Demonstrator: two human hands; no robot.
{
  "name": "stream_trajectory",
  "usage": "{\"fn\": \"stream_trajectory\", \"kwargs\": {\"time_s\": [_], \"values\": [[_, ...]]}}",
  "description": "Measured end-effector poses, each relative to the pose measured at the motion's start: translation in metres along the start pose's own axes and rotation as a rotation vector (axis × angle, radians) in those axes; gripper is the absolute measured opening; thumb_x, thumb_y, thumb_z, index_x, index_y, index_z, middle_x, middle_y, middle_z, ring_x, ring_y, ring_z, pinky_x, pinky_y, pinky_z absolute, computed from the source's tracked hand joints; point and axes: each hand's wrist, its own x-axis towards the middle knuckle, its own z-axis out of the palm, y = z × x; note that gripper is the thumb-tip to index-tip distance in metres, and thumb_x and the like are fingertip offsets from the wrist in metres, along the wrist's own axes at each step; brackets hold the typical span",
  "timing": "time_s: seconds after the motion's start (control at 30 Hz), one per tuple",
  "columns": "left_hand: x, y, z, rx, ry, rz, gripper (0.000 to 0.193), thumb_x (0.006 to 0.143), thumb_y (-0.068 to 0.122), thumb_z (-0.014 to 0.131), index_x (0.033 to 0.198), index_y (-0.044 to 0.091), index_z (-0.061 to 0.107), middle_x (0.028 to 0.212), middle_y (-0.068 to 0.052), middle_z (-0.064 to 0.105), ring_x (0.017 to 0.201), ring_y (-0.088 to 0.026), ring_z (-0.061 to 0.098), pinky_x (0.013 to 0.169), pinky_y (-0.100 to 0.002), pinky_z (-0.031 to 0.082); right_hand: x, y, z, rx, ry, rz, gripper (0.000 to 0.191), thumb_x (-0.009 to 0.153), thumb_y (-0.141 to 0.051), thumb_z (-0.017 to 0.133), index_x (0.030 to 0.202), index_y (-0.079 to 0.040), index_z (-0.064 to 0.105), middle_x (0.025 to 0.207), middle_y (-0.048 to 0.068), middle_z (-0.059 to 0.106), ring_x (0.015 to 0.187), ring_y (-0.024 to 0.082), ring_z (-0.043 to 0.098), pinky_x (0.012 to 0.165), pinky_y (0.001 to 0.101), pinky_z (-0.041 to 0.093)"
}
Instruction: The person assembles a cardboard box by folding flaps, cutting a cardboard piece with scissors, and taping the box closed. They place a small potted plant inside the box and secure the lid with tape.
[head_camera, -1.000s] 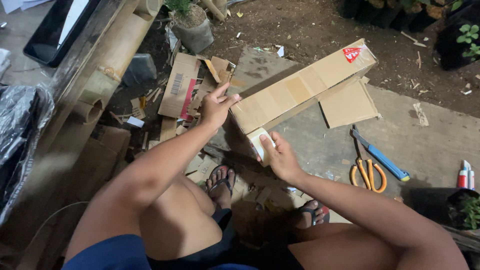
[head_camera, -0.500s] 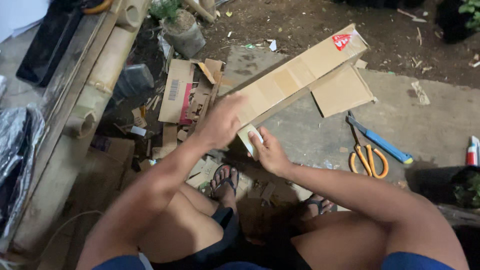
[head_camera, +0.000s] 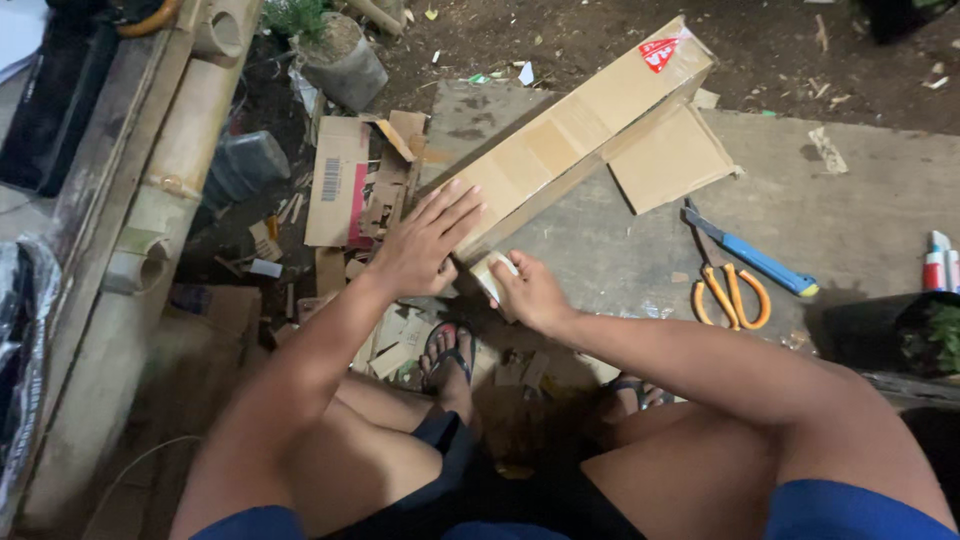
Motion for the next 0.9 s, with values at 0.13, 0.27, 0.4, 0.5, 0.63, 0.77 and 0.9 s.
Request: {"fn": "stream_trajectory", "kwargs": {"time_s": [0.13,0.27,0.4,0.5,0.63,0.77,0.9], "values": [[-0.008,-0.016,0.021,0.025,0.249,0.242,0.083,0.076,0.032,0.075,0.149,0.011,0.042,0.156,-0.019,0.037,0.147,-0.045,0.031,0.123,-0.062,0.027,-0.001,-0.006,-0.006,0.006,-0.061,-0.04,0.032,0.105,-0.033,0.055,0.094,-0.004,0.06,0.071,0.005,0.067,0.059,0.011,0.062,0.055,0.028,0.05],[-0.009,-0.021,0.042,0.116,0.344,0.204,0.083,0.08,0.044,0.078,0.149,0.015,0.043,0.152,-0.014,0.043,0.147,-0.041,0.036,0.123,-0.059,0.031,-0.002,-0.011,-0.013,0.077,-0.163,-0.046,0.028,0.105,-0.033,0.053,0.1,-0.006,0.059,0.079,0.003,0.066,0.065,0.01,0.064,0.06,0.0282,0.054],[-0.006,-0.024,0.046,0.109,0.423,0.159,0.079,0.086,0.046,0.08,0.147,0.015,0.041,0.152,-0.011,0.043,0.148,-0.039,0.038,0.126,-0.057,0.032,0.004,-0.014,-0.014,0.15,-0.19,-0.04,0.026,0.105,-0.032,0.052,0.108,-0.007,0.059,0.084,0.002,0.066,0.069,0.011,0.064,0.063,0.0278,0.054],[-0.005,-0.03,0.04,0.129,0.385,0.164,0.078,0.081,0.039,0.08,0.144,0.014,0.041,0.151,-0.011,0.045,0.146,-0.039,0.039,0.125,-0.057,0.033,0.008,-0.017,-0.008,0.168,-0.18,0.005,0.026,0.106,-0.03,0.052,0.11,-0.006,0.06,0.085,0.003,0.066,0.069,0.012,0.063,0.063,0.0283,0.053],[-0.005,-0.043,0.037,0.072,0.396,0.212,0.078,0.078,0.032,0.077,0.142,0.011,0.04,0.147,-0.014,0.045,0.141,-0.041,0.039,0.121,-0.059,0.032,0.013,-0.03,0.001,0.171,-0.157,0.084,0.022,0.105,-0.028,0.051,0.113,-0.008,0.057,0.086,0.006,0.065,0.071,0.014,0.064,0.062,0.0293,0.054],[-0.005,-0.065,0.036,0.034,0.374,0.088,0.081,0.075,0.009,0.069,0.149,0.011,0.035,0.155,-0.015,0.044,0.151,-0.039,0.041,0.127,-0.049,0.035,0.036,-0.053,0.005,0.227,-0.151,0.032,0.028,0.101,-0.027,0.051,0.122,-0.011,0.06,0.098,0.005,0.072,0.082,0.014,0.069,0.072,0.0291,0.058],[0.0,-0.074,0.034,-0.098,0.439,0.112,0.093,0.075,0.013,0.085,0.151,0.007,0.03,0.151,-0.022,0.046,0.141,-0.044,0.046,0.121,-0.052,0.041,0.058,-0.072,0.005,0.051,-0.13,-0.181,0.034,0.107,-0.031,0.053,0.121,-0.002,0.065,0.1,0.006,0.069,0.085,0.013,0.064,0.075,0.0292,0.054]]}}
